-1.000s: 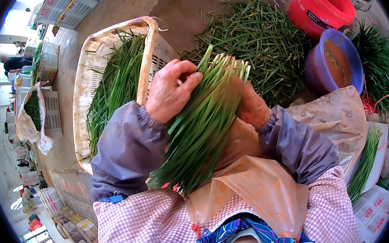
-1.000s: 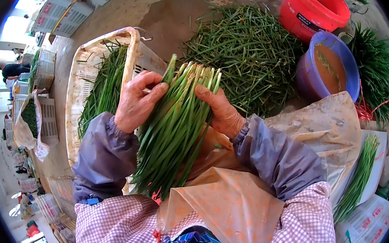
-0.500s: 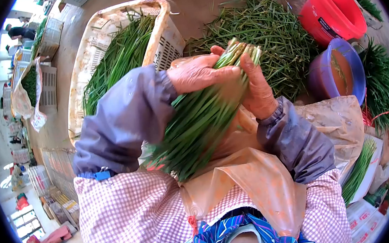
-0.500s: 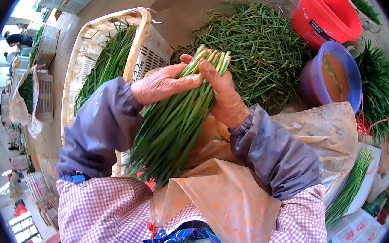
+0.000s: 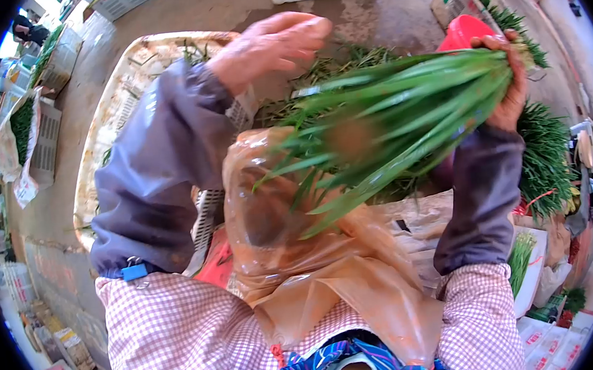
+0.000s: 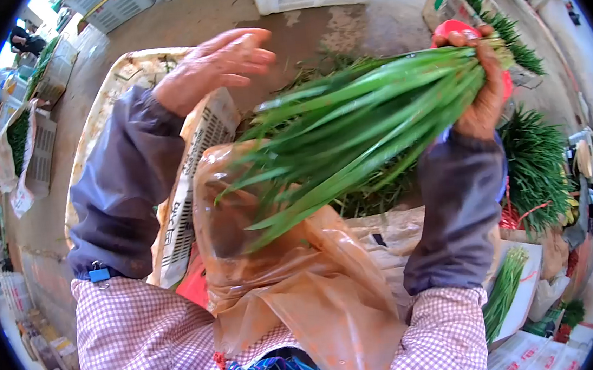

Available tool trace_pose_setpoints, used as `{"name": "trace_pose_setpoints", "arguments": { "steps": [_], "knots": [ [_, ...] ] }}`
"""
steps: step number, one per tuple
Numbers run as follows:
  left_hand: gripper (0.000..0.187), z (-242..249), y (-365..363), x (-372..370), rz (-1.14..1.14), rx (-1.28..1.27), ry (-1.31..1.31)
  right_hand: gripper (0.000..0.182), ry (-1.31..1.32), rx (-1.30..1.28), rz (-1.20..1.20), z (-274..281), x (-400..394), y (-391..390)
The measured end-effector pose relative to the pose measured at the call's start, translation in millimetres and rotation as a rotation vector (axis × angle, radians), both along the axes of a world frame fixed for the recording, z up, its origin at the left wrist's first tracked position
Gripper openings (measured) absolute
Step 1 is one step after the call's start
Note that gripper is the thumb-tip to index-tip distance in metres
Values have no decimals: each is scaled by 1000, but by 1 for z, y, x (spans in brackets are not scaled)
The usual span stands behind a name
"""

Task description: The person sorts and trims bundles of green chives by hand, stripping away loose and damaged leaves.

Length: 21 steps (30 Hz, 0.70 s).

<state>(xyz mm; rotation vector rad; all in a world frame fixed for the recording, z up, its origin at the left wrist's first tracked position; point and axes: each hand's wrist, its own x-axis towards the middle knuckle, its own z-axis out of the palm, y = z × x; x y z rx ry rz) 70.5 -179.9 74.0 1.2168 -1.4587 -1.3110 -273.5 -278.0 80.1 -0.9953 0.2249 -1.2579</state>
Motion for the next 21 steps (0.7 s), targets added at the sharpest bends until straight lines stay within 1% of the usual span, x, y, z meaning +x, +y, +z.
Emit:
{"name": "trace_pose_setpoints", "arguments": {
  "steps": [1,2,3,4,6,7,8,9,11,13,14,17,18,21],
  "knots": [
    [58,7,2,0,143,4,-77,25,195,-43,-146,-14,-6,-18],
    [56,10,4,-1,214,-9,-69,25,325,87,-239,-54,-12,-56],
    [54,10,5,3,196,-22,-96,25,446,214,-333,-80,-14,-88],
    [52,6,2,9,187,-39,-121,22,264,170,-343,-70,2,-69],
    [48,-8,4,24,156,-69,-116,19,301,123,-437,-70,2,-77],
    [47,-6,8,24,190,-39,-141,18,316,121,-496,-79,-2,-76],
    [47,-13,9,30,170,-21,-131,15,497,67,-726,-110,0,-95],
    [47,-16,7,35,159,-19,-117,16,389,92,-776,-118,3,-97],
    [47,-21,0,44,126,-40,-106,16,175,105,-688,-116,-9,-105],
    [47,-27,-2,45,93,-28,-110,15,186,161,-743,-122,-25,-116],
    [46,-31,-6,43,95,-18,-68,14,181,173,-773,-120,-33,-126],
    [43,-31,-20,28,63,-48,13,13,148,316,-609,-91,-57,-120],
    [42,-33,-24,23,43,-59,36,12,165,249,-572,-87,-66,-118],
    [38,-40,-38,11,19,-86,34,12,113,300,-486,-74,-93,-106]
  ]
}}
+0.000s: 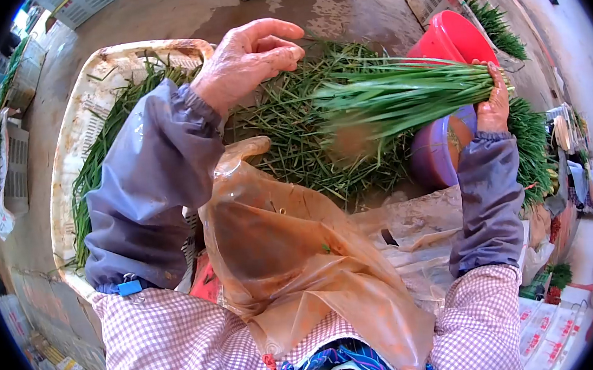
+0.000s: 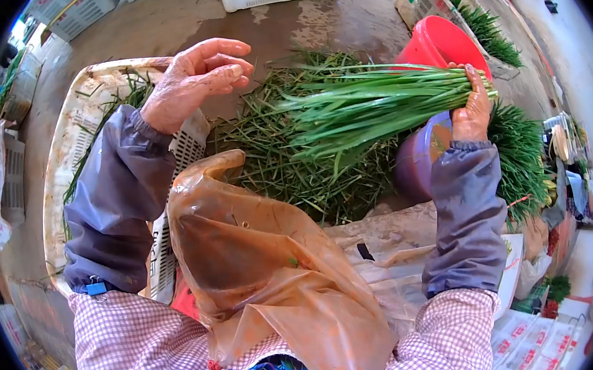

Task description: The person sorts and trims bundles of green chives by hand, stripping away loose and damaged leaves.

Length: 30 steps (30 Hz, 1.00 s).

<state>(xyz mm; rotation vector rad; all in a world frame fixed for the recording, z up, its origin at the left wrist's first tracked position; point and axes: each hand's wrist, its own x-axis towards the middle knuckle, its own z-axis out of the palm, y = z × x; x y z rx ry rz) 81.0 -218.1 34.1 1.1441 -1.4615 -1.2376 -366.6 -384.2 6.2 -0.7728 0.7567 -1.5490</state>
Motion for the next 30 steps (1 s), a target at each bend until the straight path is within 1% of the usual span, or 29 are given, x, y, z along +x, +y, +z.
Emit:
{"name": "trace_pose_setpoints", "arguments": {
  "steps": [1,4,5,7,9,12,13,15,17,18,20,21,24,25,27,28,30],
  "knots": [
    [33,-4,-4,-4,-10,-18,35,12,-39,41,6,6,-7,6],
    [29,-9,-9,-13,-52,-23,68,12,-27,68,-48,28,-20,40],
    [28,-9,-9,-18,-50,-52,45,14,2,30,41,37,-25,56],
    [27,-6,-9,-26,-87,-48,48,27,267,-291,79,43,-30,91],
    [26,-1,-8,-36,-115,-57,78,39,632,-632,-29,44,-38,105],
    [22,6,2,-55,-152,-117,106,44,645,-644,-80,58,-38,134],
    [19,13,12,-66,-165,-156,92,41,690,-665,-32,59,-47,137],
    [15,18,35,-90,-204,-147,92,41,618,-678,16,60,-53,149],
    [11,13,54,-108,-218,-110,84,27,304,-581,50,70,-27,174],
    [10,9,63,-117,-209,-92,104,27,317,-557,2,66,-29,180],
    [10,9,83,-126,-153,-19,5,26,347,-507,-99,56,-36,187],
    [11,7,91,-130,-80,-88,1,26,329,-483,-62,50,-45,186],
    [12,-3,112,-135,154,-128,174,27,539,-570,-229,29,-56,195],
    [12,-3,117,-133,167,-46,309,27,720,-497,-301,27,-65,197],
    [12,-6,121,-132,229,-70,310,27,406,-322,-261,20,-78,194],
    [12,-7,123,-131,262,-83,311,28,378,-291,-254,14,-82,192],
    [12,-4,126,-133,365,-342,30,29,320,-230,-242,6,-90,189]
  ]
}}
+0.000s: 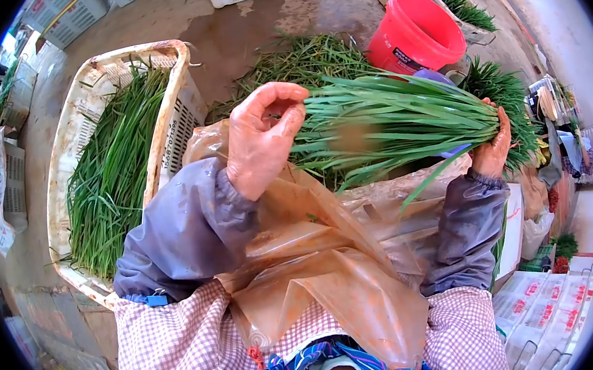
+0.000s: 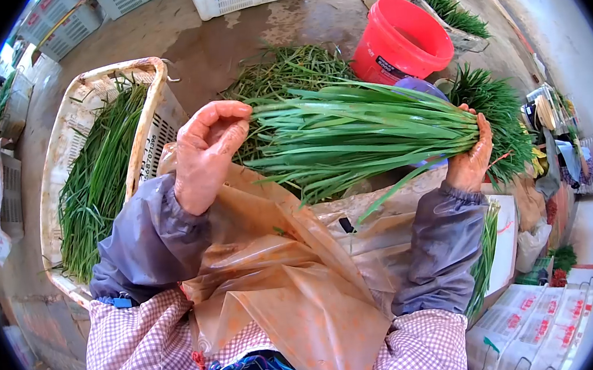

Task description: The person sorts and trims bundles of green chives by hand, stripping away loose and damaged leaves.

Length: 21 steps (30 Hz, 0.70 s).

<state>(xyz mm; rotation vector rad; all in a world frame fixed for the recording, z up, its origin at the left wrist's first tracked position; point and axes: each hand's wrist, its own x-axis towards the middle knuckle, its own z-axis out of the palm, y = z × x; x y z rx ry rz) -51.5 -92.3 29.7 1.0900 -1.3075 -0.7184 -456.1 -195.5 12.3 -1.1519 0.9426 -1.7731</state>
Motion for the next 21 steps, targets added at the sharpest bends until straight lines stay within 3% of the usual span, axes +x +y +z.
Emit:
{"name": "trace_pose_setpoints", "arguments": {
  "steps": [1,3,4,6,9,12,16,17,20,21],
  "knots": [
    [13,3,1,-1,75,-102,-150,31,165,-57,-31,-7,0,3],
    [14,12,5,-3,92,-306,-338,29,166,-71,-67,-9,3,4],
    [13,12,8,-8,-11,-314,-306,27,1,-26,-72,2,18,5],
    [11,13,12,-15,-119,-267,-541,24,-159,35,-82,8,31,8],
    [18,4,8,-33,-72,-186,-672,24,-214,84,-68,8,40,9],
    [26,-2,-12,-46,71,-44,-608,25,-503,266,80,7,35,2],
    [32,-18,-32,-56,-135,129,-434,20,-477,198,85,-2,47,6],
    [29,-26,-35,-61,-106,166,-280,29,-387,145,114,-18,34,2],
    [26,-31,-40,-66,-107,155,-202,27,-447,163,193,-21,34,2],
    [20,-33,-42,-68,-125,43,-153,25,-437,166,194,-18,39,3]
  ]
}}
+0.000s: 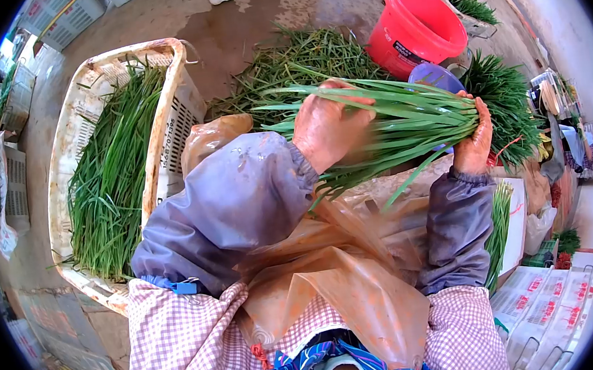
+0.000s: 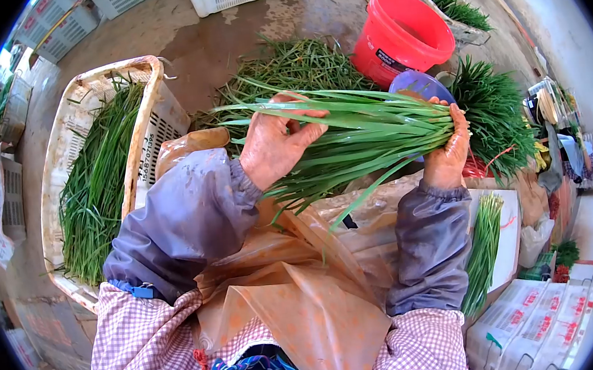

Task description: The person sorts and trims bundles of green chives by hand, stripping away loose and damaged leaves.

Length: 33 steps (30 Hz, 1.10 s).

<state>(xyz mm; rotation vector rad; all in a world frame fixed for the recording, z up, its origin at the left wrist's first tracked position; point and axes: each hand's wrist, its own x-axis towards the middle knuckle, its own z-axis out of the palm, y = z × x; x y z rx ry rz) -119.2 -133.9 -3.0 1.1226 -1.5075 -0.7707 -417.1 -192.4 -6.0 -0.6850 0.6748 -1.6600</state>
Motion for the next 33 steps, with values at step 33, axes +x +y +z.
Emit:
{"name": "trace_pose_setpoints", "arguments": {
  "steps": [33],
  "knots": [
    [30,78,-38,134,263,-156,-1081,27,263,-104,-1,24,60,15]
  ]
}}
